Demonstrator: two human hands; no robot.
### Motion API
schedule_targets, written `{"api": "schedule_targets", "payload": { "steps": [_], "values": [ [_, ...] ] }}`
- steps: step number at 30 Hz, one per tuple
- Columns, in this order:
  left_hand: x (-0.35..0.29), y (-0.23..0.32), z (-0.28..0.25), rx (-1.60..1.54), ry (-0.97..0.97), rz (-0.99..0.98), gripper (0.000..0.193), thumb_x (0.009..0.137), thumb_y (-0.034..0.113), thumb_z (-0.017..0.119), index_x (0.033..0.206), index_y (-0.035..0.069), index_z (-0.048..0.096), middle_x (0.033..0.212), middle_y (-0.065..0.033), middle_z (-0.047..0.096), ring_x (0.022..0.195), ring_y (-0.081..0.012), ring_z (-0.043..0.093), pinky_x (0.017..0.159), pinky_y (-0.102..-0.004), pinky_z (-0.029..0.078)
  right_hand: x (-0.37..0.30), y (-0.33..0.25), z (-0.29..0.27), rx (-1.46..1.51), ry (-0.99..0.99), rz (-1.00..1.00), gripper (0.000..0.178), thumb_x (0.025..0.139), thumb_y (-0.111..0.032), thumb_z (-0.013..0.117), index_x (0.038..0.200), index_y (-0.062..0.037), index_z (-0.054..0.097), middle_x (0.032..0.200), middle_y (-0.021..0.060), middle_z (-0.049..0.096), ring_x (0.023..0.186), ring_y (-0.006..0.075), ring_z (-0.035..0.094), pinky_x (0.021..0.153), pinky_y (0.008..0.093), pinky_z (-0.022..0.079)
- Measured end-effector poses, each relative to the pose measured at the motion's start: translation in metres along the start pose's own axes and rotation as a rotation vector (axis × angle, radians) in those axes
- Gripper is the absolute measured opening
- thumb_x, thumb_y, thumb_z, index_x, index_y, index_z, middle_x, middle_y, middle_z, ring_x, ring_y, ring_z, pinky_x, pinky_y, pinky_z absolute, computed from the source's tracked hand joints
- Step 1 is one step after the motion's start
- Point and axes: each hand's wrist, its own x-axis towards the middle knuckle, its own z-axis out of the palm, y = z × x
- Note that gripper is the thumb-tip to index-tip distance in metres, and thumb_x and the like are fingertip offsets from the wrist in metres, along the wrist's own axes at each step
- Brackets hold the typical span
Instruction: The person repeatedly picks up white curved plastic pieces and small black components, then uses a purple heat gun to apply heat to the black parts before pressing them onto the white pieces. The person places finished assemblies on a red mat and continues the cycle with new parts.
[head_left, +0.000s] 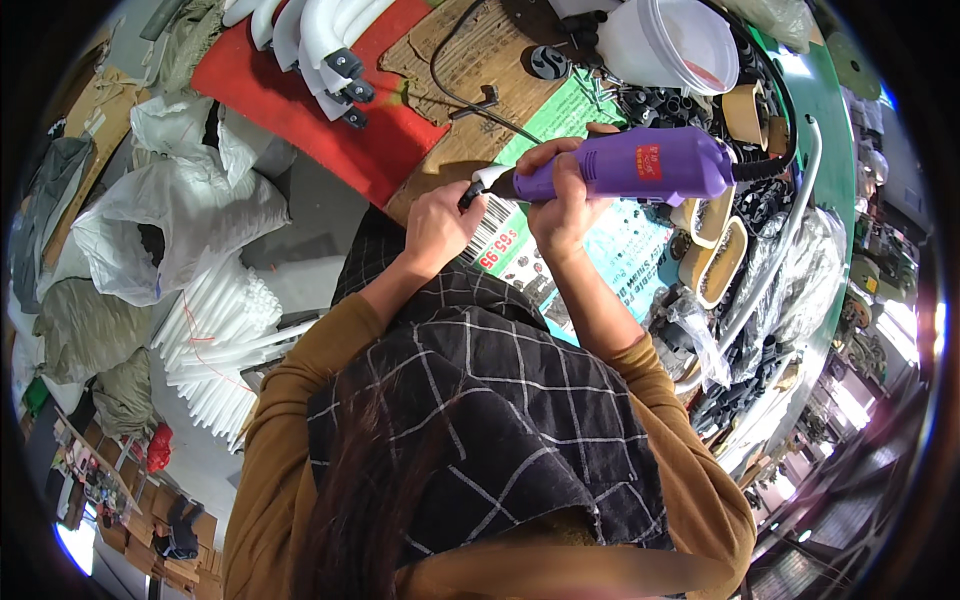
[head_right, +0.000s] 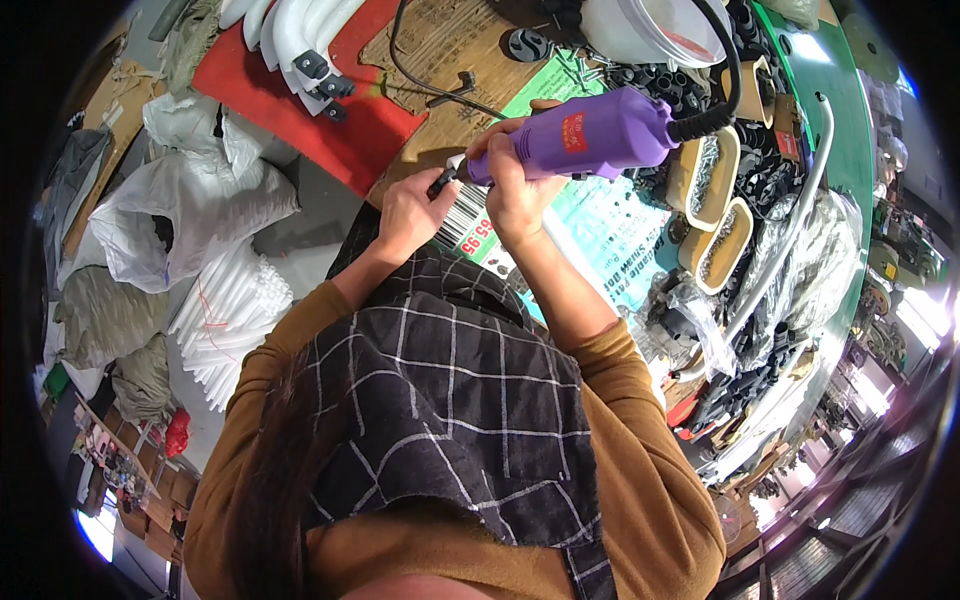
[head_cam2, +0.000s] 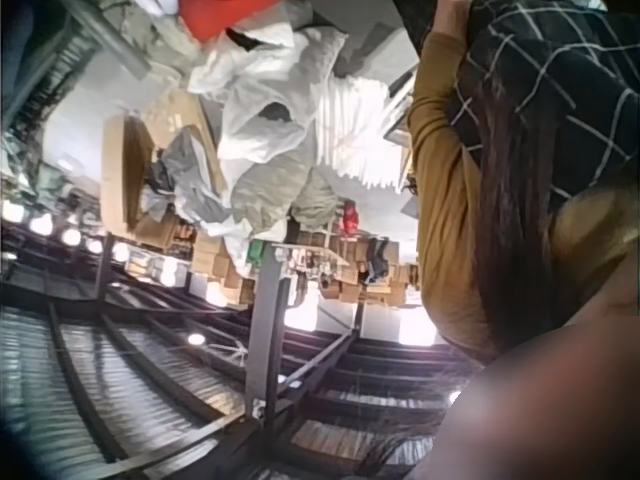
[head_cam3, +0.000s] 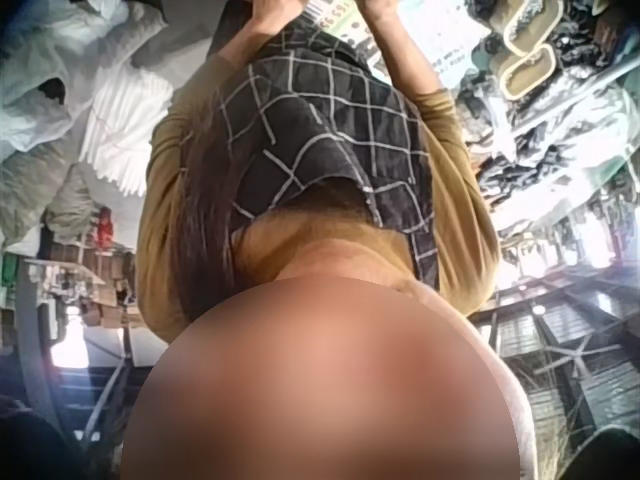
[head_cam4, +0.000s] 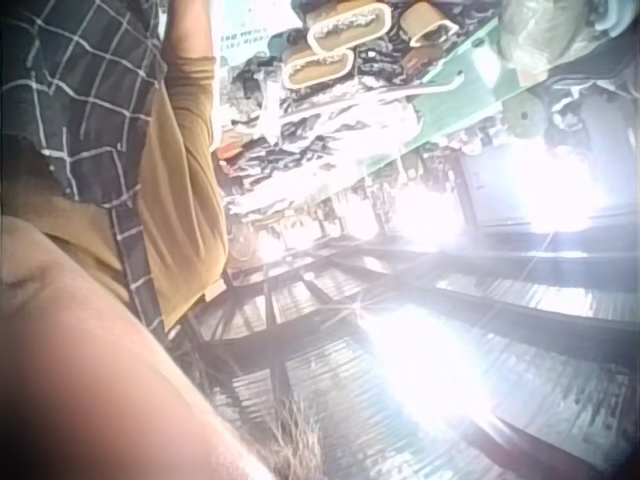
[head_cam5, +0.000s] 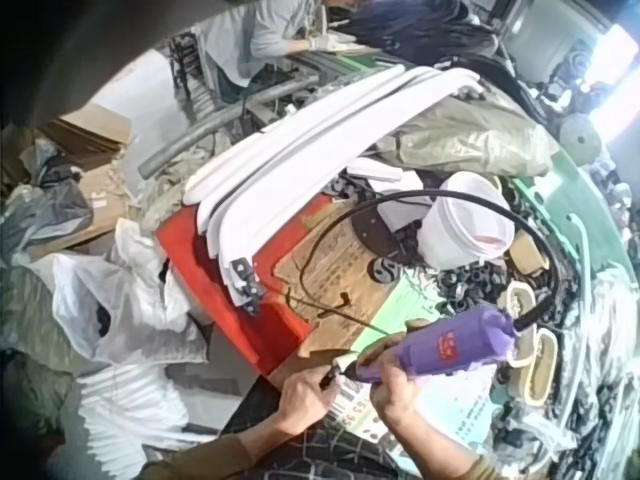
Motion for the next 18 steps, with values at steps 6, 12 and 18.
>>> {"api": "schedule_targets", "payload": {
  "steps": [6,12,18],
  "values": [
    [-0.0018,-0.0021,-0.0002,0.029,-0.001,-0.01,0.023,0.081,0.024,0.062,0.079,0.002,0.062,0.071,-0.0204,0.061,0.067,-0.0376,0.06,0.062,-0.0444,0.048,-0.0037,0.0046,-0.0006,-0.012,-0.023,-0.006,0.047,0.076,-0.002,0.056,0.115,0.0005,0.03,0.074,0.0133,0.057,0.059,0.0202,0.058,0.058,0.0313,0.049],
    [-0.0029,0.0001,-0.0034,0.021,-0.119,-0.076,0.026,0.077,0.023,0.067,0.092,0.002,0.064,0.074,-0.0177,0.063,0.068,-0.0328,0.063,0.061,-0.0378,0.049,0.0002,0.0058,-0.0002,-0.032,0.004,0.004,0.046,0.076,-0.003,0.055,0.115,0.0005,0.031,0.074,0.0139,0.057,0.059,0.0213,0.058,0.057,0.0325,0.049],
    [-0.0068,-0.007,0.0008,0.03,-0.083,-0.057,0.026,0.077,0.02,0.066,0.095,0.002,0.063,0.074,-0.0158,0.064,0.066,-0.031,0.063,0.061,-0.0367,0.049,-0.0031,0.0078,0.0008,-0.051,-0.032,0.029,0.044,0.076,-0.002,0.055,0.114,0.0023,0.031,0.074,0.012,0.058,0.058,0.0189,0.058,0.057,0.0301,0.048]
  ]
}}
